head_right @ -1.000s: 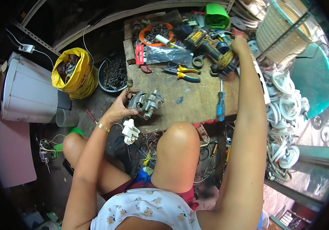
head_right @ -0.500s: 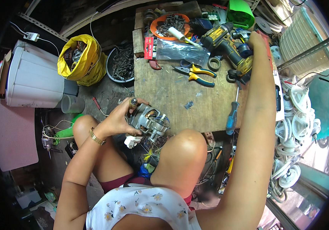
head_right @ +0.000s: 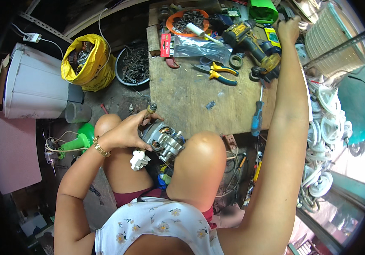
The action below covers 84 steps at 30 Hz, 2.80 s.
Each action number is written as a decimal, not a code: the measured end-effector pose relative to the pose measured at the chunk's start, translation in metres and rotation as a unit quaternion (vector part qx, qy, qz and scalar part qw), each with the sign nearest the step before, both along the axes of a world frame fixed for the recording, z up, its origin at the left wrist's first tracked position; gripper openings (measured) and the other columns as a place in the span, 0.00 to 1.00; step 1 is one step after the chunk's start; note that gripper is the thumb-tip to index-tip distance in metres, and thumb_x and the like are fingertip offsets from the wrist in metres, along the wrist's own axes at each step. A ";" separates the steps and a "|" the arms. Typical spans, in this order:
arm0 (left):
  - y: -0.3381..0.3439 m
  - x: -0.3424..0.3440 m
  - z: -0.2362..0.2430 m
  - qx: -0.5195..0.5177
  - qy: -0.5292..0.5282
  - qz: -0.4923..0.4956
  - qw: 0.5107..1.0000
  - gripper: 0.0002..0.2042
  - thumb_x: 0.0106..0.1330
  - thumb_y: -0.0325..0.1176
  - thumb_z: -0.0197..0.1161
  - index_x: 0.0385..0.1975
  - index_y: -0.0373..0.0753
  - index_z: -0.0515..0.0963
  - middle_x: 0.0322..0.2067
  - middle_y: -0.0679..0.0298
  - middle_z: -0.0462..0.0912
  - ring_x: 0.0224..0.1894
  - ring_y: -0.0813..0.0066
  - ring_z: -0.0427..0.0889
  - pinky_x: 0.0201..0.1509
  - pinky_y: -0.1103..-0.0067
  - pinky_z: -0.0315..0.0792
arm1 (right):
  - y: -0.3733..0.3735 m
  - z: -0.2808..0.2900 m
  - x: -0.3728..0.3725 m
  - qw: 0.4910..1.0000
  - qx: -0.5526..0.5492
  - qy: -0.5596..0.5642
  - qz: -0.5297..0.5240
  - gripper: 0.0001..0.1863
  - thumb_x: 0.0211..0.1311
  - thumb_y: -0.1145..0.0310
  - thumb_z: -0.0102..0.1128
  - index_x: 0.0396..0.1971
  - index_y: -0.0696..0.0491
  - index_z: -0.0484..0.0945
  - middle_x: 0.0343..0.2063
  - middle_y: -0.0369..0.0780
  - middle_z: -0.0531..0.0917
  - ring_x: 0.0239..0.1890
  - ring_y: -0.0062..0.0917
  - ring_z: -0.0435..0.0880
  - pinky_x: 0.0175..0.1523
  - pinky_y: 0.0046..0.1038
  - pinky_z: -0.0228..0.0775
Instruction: The person disassembles an electric fan motor by hand and using a screwdriver and hammer. The person removes the outer casing, disconnects wires, and uses a hammer and another tool to tap on internal components.
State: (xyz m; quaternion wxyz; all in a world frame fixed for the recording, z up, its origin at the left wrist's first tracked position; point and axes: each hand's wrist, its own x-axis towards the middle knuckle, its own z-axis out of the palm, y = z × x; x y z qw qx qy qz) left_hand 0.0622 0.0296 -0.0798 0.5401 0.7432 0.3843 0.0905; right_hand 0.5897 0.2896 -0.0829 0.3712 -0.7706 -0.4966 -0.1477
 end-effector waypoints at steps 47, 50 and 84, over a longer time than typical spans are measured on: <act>-0.005 0.042 -0.020 -0.091 -0.570 0.172 0.798 0.12 0.76 0.41 0.47 0.50 0.43 0.69 0.24 0.71 0.60 0.25 0.83 0.58 0.31 0.83 0.61 | -0.287 0.105 -0.243 0.752 -0.099 0.513 0.402 0.23 0.65 0.72 0.55 0.58 0.60 0.63 0.30 0.40 0.81 0.21 0.16 0.72 0.27 0.18 0.64; -0.003 0.038 -0.016 -0.074 -0.548 0.162 0.817 0.13 0.76 0.41 0.48 0.51 0.41 0.71 0.24 0.72 0.61 0.25 0.83 0.58 0.32 0.83 0.61 | -0.287 0.106 -0.244 0.754 -0.099 0.513 0.399 0.22 0.65 0.73 0.55 0.57 0.60 0.63 0.30 0.40 0.81 0.21 0.16 0.72 0.27 0.17 0.64; -0.018 0.046 -0.021 -0.030 -0.414 0.138 0.899 0.12 0.72 0.35 0.57 0.50 0.39 0.80 0.23 0.80 0.64 0.25 0.91 0.58 0.28 0.89 0.54 | -0.288 0.131 -0.253 0.755 -0.114 0.489 0.422 0.16 0.67 0.69 0.55 0.52 0.58 0.70 0.29 0.36 0.81 0.21 0.13 0.71 0.26 0.16 0.64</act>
